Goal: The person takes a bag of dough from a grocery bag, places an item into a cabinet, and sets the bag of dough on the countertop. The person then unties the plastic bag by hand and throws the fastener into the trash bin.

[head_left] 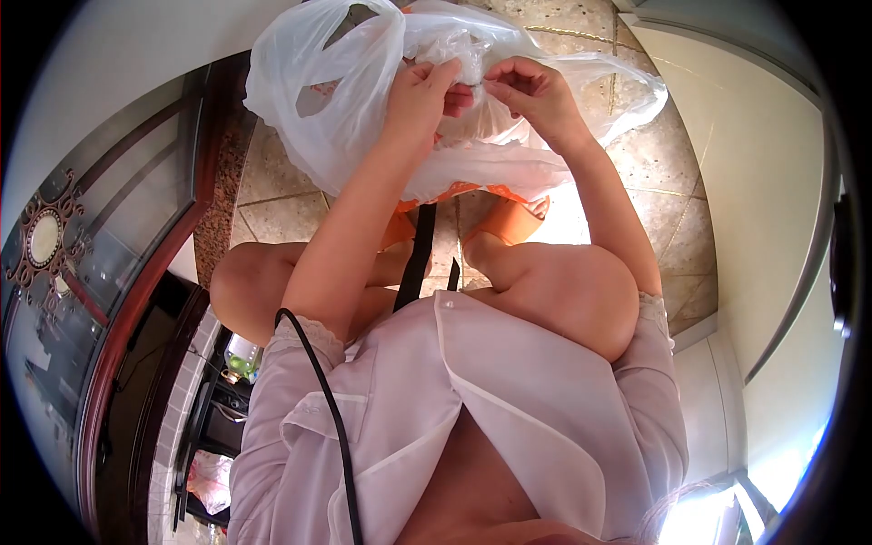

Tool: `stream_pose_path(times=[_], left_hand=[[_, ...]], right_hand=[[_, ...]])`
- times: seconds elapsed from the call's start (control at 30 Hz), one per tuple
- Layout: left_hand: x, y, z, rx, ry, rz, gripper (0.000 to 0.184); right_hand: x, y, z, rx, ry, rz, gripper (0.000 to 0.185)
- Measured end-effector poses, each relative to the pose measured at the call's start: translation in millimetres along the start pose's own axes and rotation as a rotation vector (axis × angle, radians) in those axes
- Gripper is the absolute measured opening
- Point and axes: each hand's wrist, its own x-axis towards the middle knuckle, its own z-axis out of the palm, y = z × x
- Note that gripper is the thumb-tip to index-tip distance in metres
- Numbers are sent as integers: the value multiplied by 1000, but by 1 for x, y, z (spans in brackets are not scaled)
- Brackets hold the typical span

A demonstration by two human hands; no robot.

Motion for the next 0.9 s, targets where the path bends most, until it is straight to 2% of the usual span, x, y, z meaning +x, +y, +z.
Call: stream_pose_path(times=[0.1,0.27,0.37,0.47,0.5,0.57,0.6,0.63,0.67,0.73,0.77,0.8,0.87,0.9], left_hand=[[1,1,-1,34,-5,-6,33],[-5,-2,-10,93,-48,-42,32],[8,-7,-11,11,-130,-27,30],[3,-1,-10,39,-153,-16,32],[-3,4,-9,36,-153,-9,32],[-14,16,-6,349,-223,-30,31],[-24,17,-6,346,-222,-22,31],[-34,19,-5,380,-243,54,30],[-41,23,-4,415,-263,137,29],[-46,15,-14,450,-317,217,29],[-42,13,-17,487,-368,294,29],[-37,5,-18,483,-365,304,29],[-28,-7,-19,90,-407,142,30],[-31,-3,-17,87,-405,143,30]], right_hand=[[1,-2,-1,1,-7,13,11],[0,-3,-3,-214,-90,-16,17],[-3,-21,-9,-384,-143,-18,24],[-5,-43,-16,-505,-217,52,29],[-6,-48,-19,-490,-242,98,29],[-5,-57,-21,-485,-262,128,30],[-7,-55,-19,-333,-193,131,31],[-7,-57,-18,-184,-124,128,32],[-7,-60,-18,-196,-122,111,32],[-19,-67,-12,-50,-173,75,32],[-21,-62,-16,-75,-269,42,27],[-25,-67,-21,-197,-302,96,18],[-34,-67,-25,-196,-298,185,14],[-39,-62,-25,-199,-300,185,14]])
